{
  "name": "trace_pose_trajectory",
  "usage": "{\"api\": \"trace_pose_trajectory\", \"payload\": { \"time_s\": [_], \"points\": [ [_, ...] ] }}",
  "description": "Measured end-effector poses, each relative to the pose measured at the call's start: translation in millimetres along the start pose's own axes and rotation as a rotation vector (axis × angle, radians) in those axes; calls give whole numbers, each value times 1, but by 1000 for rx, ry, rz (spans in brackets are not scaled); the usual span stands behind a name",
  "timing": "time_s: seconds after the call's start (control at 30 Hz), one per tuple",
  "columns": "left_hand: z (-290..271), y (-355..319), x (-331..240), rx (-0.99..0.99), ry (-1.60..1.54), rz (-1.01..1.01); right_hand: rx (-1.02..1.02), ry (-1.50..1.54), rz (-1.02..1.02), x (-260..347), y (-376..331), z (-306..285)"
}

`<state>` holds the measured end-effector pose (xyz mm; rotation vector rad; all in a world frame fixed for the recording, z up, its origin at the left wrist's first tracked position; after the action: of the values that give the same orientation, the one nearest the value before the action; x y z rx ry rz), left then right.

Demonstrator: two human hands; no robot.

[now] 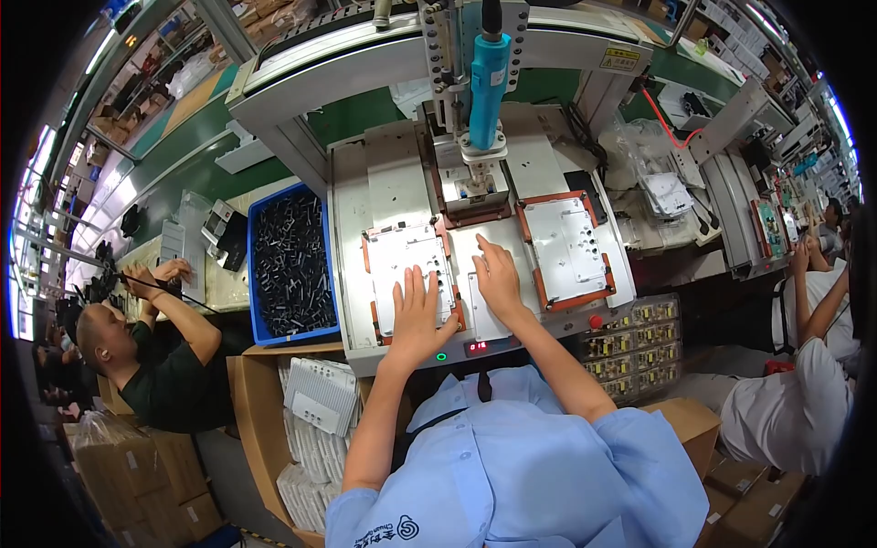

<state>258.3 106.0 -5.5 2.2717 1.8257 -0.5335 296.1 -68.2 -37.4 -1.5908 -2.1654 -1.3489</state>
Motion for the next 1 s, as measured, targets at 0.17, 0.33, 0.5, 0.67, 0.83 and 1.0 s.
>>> {"api": "trace_pose_trajectory", "payload": {
  "time_s": [0.17, 0.33, 0.5, 0.67, 0.83, 1.0],
  "points": [
    [-9, 0, 5, -19, -47, 65, 103, -136, -47, 11, -32, -28],
    [-23, 7, 17, -16, -158, 62, 136, 40, 27, 35, -76, -70],
    [-31, 0, 18, -117, -147, 51, 115, 48, 130, 42, -121, -96],
    [-48, -58, 14, -252, -394, -16, -44, 15, 417, 12, -148, -129],
    [26, -108, 28, 112, 57, 192, -65, 169, 569, -5, -163, -129],
    [49, -124, 35, 12, 205, 268, -41, 160, 536, 0, -152, -129]
  ]
}}
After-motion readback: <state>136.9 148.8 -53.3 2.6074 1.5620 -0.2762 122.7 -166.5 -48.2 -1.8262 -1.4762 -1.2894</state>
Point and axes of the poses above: each hand's wrist, its own y-axis towards the middle knuckle, its own z-axis out of the palm, x = y × z, the point moved 4 cm from there along y, towards the middle knuckle, and after that the axes turned 15 degrees about -z, right-handed, at the moved point
